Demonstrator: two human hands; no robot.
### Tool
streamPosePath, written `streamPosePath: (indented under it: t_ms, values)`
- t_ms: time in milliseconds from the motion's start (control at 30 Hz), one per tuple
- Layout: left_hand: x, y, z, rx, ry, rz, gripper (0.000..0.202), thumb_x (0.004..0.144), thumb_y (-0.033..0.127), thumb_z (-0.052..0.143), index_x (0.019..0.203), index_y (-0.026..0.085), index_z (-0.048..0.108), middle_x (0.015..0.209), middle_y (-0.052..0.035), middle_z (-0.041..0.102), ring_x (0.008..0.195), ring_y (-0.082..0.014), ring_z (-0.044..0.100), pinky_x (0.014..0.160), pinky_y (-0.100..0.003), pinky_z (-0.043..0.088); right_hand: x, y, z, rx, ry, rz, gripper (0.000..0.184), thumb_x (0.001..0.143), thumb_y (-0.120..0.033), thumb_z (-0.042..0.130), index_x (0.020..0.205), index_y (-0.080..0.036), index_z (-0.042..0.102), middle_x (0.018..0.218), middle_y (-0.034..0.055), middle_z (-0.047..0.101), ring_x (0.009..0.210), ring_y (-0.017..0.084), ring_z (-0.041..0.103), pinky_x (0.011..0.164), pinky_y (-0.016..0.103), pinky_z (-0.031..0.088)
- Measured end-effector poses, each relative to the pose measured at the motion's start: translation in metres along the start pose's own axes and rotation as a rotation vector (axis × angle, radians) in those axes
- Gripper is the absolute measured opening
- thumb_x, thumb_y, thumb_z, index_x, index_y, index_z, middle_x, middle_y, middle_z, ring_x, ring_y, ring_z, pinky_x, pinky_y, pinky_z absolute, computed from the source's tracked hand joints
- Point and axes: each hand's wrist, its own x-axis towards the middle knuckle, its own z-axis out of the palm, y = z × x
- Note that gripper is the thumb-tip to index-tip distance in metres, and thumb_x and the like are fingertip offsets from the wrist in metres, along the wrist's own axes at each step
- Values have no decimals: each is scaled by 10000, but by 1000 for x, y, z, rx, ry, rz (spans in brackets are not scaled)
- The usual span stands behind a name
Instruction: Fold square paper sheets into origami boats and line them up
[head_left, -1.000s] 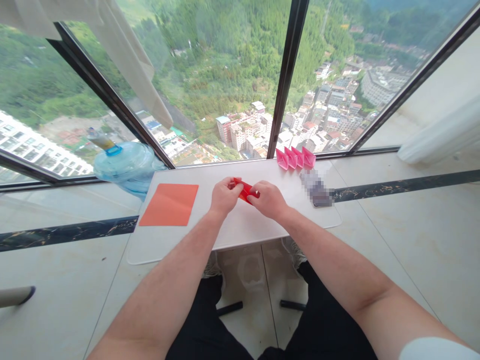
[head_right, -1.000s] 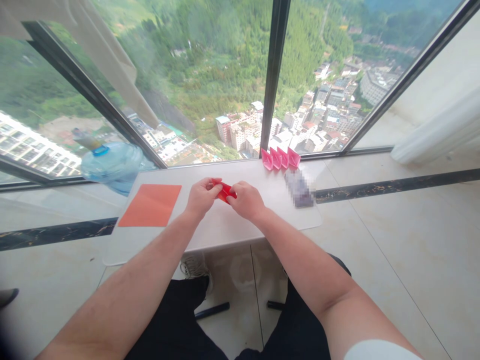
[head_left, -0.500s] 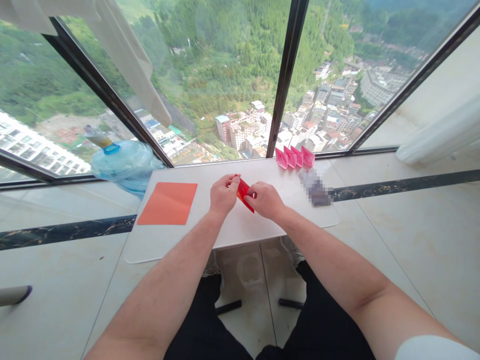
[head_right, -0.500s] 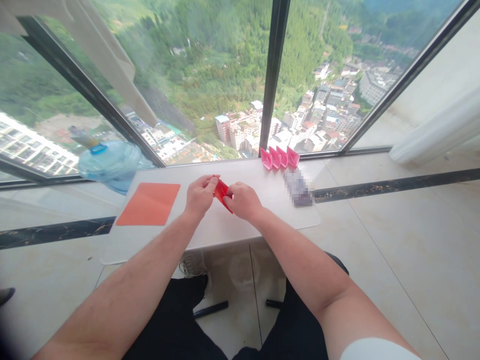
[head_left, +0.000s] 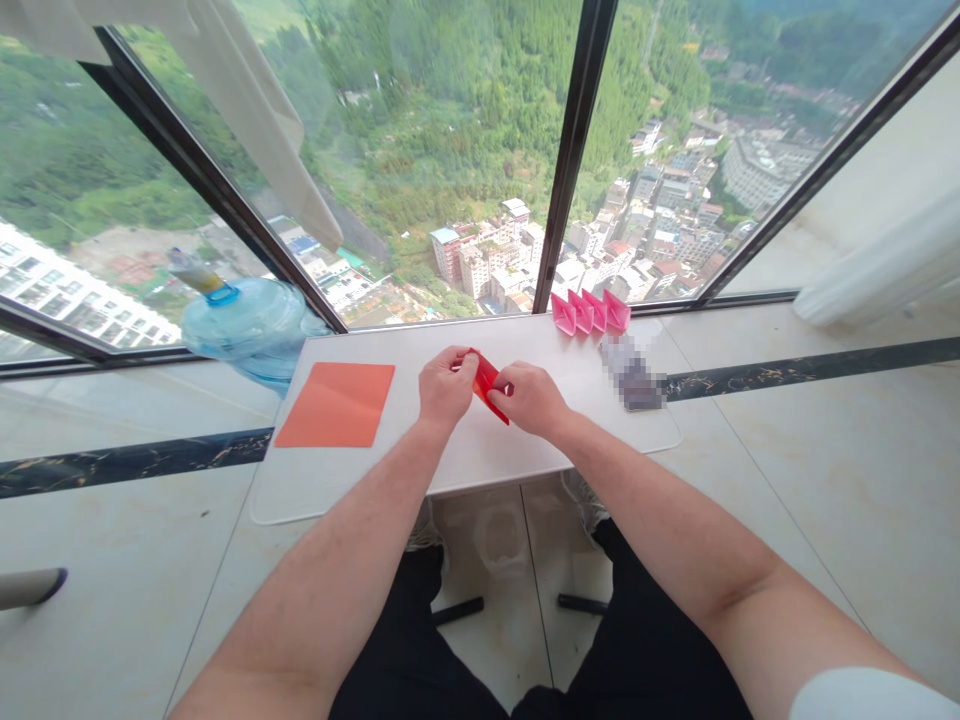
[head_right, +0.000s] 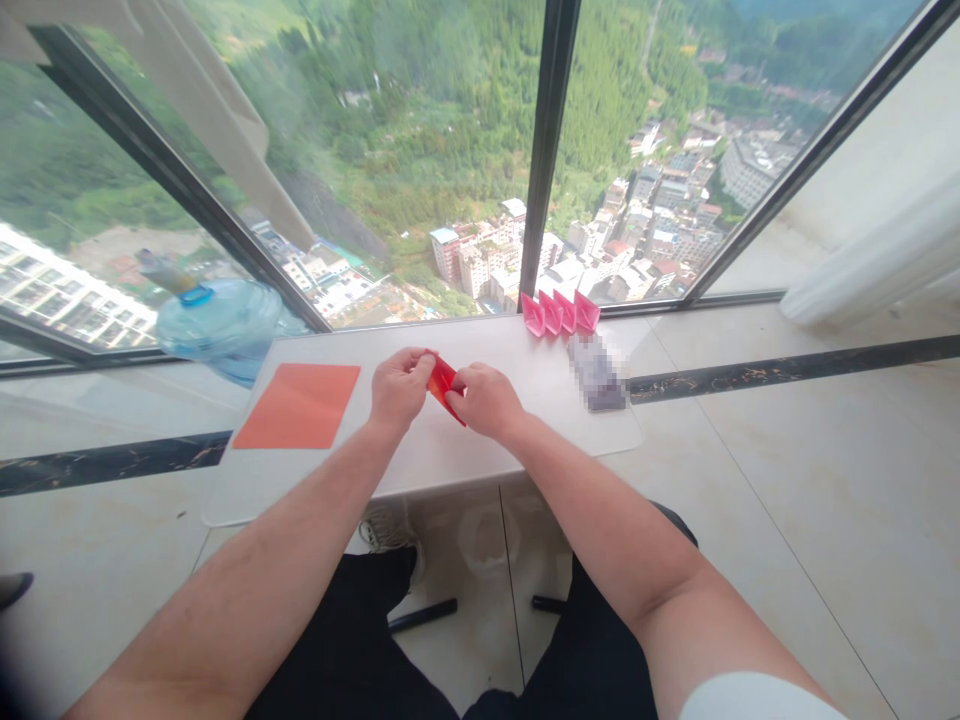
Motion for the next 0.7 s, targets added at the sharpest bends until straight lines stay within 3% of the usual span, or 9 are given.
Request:
streamPosePath:
  t_ms: [267,367,467,600,700]
  values:
    - [-2,1,3,-50,-75,-74,167,782,301,617,893,201,690,822,-21,727,755,-179,677,724,-285,533,0,-1,-1,-8,14,-9,99,800,-189,650,708,-186,685,727,8,599,672,126,525,659,255,390]
    - [-5,5,5,-179,-164,-190,236,771,302,636,978,192,659,767,-12,703,657,-169,650,645,-303,553,1,-1,-1,12,30,-13,95,804,-191,654,716,-180,686,733,6,605,674,122,536,661,252,396]
    - [-9,12,4,-331,-263,-318,305,754,291,670,1034,195,598,797,-16,694,686,-188,671,628,-360,590,1,-1,-1,37,57,-7,85,818,-206,651,756,-182,705,754,7,619,680,123,555,676,255,418]
    - [-12,17,1,-486,-450,-430,384,725,259,715,1070,185,564,875,-46,699,764,-204,695,695,-419,613,4,0,-2,87,141,53,68,810,-206,654,795,-180,715,826,22,660,688,124,589,685,258,458]
    - [-15,17,1,-553,-549,-435,537,659,158,749,1156,187,546,924,-51,709,791,-192,700,767,-420,606,7,3,-2,134,218,128,73,795,-200,657,825,-173,718,868,31,684,664,121,607,677,261,485]
